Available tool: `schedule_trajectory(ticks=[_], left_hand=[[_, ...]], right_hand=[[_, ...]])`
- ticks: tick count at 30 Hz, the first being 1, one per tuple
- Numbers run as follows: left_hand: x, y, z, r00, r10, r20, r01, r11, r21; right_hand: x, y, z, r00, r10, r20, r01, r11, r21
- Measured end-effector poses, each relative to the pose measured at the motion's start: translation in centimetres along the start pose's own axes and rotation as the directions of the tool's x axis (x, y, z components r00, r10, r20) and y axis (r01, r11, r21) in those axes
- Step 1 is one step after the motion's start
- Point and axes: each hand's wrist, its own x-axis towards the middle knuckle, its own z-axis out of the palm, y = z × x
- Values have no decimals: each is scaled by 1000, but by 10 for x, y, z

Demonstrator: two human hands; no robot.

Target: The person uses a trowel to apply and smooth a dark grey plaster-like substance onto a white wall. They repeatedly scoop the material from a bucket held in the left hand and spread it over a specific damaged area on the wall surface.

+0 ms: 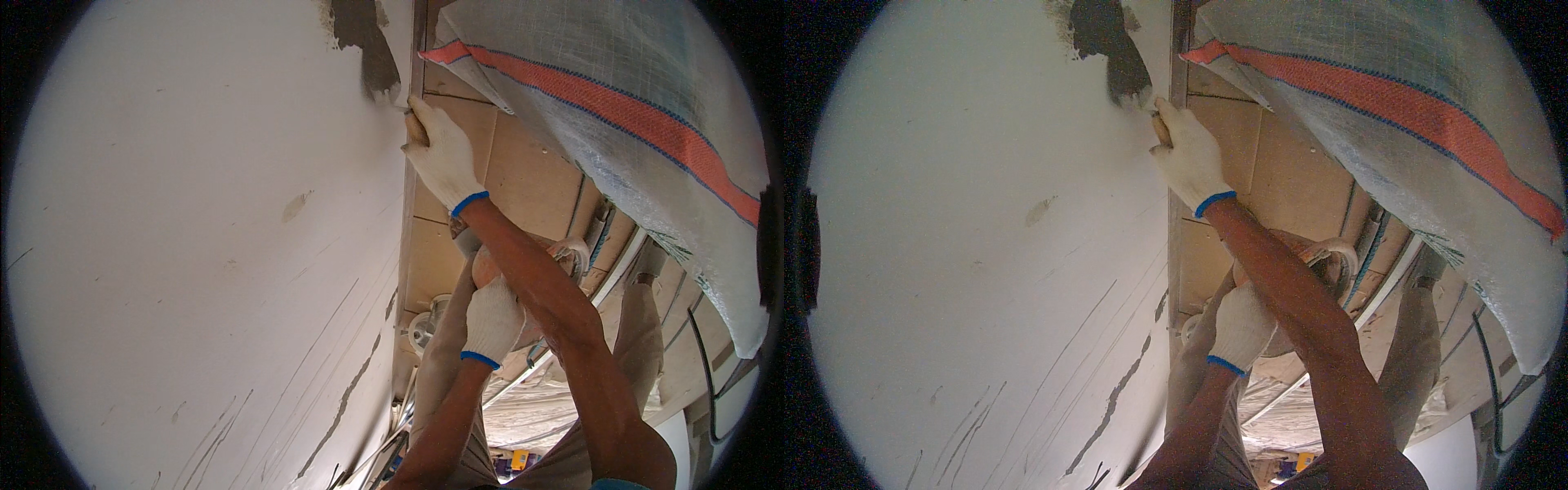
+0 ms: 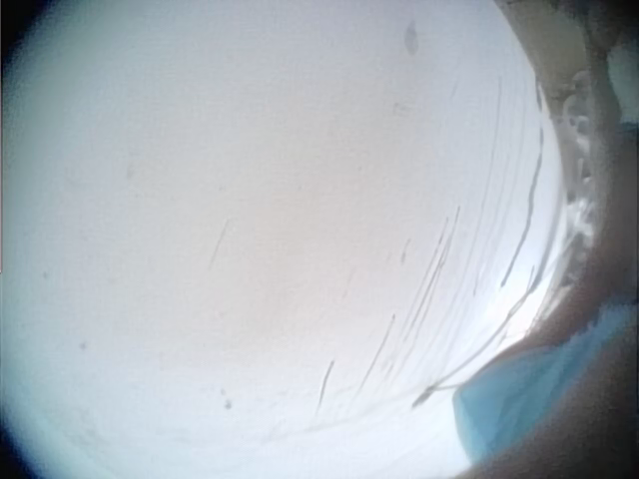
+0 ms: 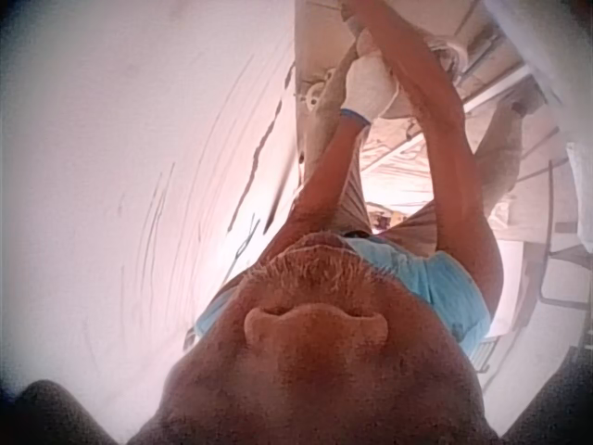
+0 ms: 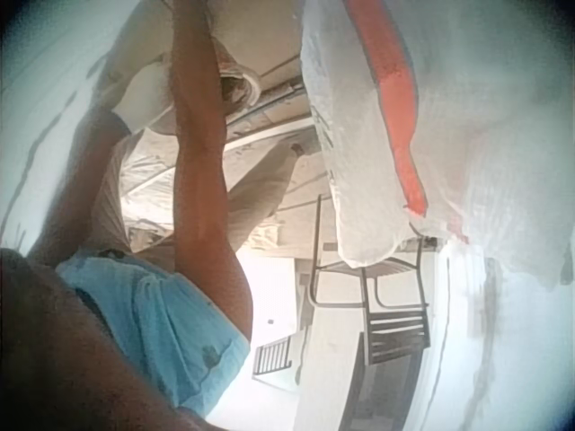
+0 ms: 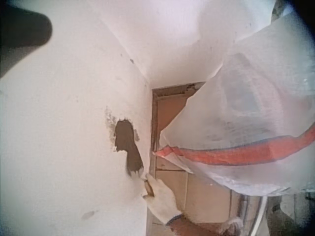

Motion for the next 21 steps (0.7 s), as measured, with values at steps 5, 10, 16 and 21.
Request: schedule_trajectory(ticks=[5,10,16,21], left_hand=[[1,8,-9,1000,-8,-25,7,1000,-30],[1,6,-5,999,15,-31,-16,1000,-24],[-1,8,-9,1000,13,-28,-14,1000,-14],[1,4,-3,999,29,-33,-29,999,15]], right_hand=[[-8,4,-9,997,50,51,-49,998,-30],[-5,2,-12,1000,18,-13,-19,999,-34],[7,-11,-6,999,-35,-22,34,999,-6],[-15,-7,-17,998,11,69,-8,999,-36]])
